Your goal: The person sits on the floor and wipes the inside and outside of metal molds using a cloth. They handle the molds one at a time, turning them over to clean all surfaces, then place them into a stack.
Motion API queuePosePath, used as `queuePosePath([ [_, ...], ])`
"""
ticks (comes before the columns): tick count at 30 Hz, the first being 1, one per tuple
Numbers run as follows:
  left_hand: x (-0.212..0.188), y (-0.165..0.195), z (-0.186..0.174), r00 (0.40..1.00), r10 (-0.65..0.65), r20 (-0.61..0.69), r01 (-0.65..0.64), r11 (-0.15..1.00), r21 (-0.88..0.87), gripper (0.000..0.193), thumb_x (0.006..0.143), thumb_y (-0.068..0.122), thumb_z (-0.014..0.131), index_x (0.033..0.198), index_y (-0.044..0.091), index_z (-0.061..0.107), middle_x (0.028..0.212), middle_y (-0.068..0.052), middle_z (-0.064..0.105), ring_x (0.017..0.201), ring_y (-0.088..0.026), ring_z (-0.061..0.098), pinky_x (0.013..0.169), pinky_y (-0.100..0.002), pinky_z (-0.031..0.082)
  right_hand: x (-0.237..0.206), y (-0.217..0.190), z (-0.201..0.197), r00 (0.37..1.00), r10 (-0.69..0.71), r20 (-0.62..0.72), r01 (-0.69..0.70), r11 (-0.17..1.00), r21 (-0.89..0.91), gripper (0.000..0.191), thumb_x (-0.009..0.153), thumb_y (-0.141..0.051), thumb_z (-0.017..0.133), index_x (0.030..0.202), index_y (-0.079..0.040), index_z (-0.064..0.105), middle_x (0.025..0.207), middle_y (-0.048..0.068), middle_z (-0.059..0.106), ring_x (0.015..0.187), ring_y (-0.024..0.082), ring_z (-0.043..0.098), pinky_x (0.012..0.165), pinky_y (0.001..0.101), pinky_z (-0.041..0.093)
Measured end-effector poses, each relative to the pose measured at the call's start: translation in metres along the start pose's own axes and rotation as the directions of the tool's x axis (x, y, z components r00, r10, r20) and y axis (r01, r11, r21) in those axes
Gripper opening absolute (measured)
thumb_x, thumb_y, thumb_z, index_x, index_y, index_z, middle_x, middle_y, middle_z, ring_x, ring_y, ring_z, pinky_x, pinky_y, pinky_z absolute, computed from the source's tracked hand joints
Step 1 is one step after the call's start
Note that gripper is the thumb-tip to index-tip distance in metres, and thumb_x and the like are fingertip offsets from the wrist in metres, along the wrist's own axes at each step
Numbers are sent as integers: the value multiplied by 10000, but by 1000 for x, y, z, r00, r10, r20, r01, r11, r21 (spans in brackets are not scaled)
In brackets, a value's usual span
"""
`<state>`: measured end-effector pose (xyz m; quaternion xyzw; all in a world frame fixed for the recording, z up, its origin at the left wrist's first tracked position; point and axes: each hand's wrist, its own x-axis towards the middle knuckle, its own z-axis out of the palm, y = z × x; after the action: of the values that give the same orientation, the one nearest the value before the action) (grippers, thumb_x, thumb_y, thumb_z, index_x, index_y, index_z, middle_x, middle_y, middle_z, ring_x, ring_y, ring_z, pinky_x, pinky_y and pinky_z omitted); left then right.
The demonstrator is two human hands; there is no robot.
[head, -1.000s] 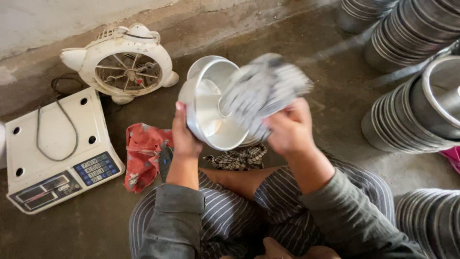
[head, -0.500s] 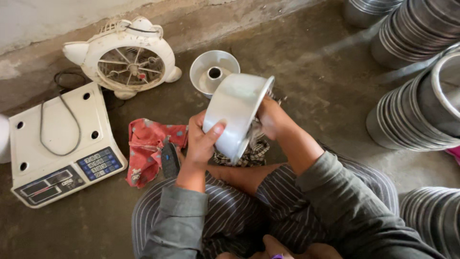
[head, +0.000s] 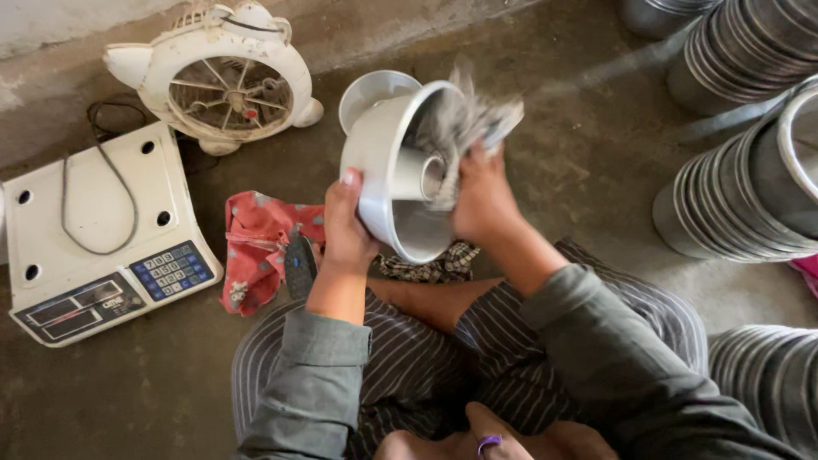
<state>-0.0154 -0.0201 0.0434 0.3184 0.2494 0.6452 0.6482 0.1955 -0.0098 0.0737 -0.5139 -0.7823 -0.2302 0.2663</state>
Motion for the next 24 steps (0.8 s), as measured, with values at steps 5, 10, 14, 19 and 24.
queuePosePath([
  [5, 1, -7, -18, 994, 112, -4, -110, 981, 157, 461, 1022, 416, 728, 1003, -43, 687, 916, -68, 692, 789, -142, 606, 726, -307, 489, -18, -33, 2, 736, -84, 672, -478, 638, 604, 507, 906, -404, 587, 1320, -124, 674, 1380, 194, 649, 1325, 377, 552, 1116, 464, 366],
  [10, -5, -20, -13, 978, 192, 79, -208, 900, 384, 368, 969, 326, 726, 1033, -35, 693, 936, -32, 697, 829, -105, 607, 762, -283, 514, -15, -7, -35, 843, 25, 538, -359, 771, 526, 489, 885, -466, 633, 1262, -181, 760, 1129, 100, 775, 1073, 252, 696, 945, 336, 517],
  [14, 4, -36, 2, 972, 147, 185, -218, 860, 462, 316, 1001, 236, 730, 1125, -55, 714, 994, -79, 691, 885, -129, 598, 807, -299, 513, -16, -5, -46, 900, 41, 433, -392, 509, 766, 663, 801, -422, 811, 1346, -73, 665, 1112, 180, 730, 1064, 341, 655, 936, 397, 513],
  [19, 28, -28, 2, 951, 34, -309, -8, 996, 85, 522, 972, 399, 650, 1276, -25, 619, 1258, -148, 666, 1076, -201, 674, 967, -376, 536, -6, -18, -17, 855, -216, 472, -292, 551, 782, 651, 804, -283, 851, 1346, -5, 621, 1227, 227, 702, 1124, 368, 660, 978, 410, 523],
  [24, 36, 11, -22, 966, -47, -255, 44, 999, -16, 696, 1001, 612, 462, 1242, -12, 655, 1222, -168, 683, 1081, -248, 679, 1001, -415, 508, 7, 4, -14, 830, -187, 526, -469, 276, 839, 572, 850, -262, 876, 1318, -16, 658, 1187, 152, 749, 1115, 254, 736, 1013, 385, 574],
])
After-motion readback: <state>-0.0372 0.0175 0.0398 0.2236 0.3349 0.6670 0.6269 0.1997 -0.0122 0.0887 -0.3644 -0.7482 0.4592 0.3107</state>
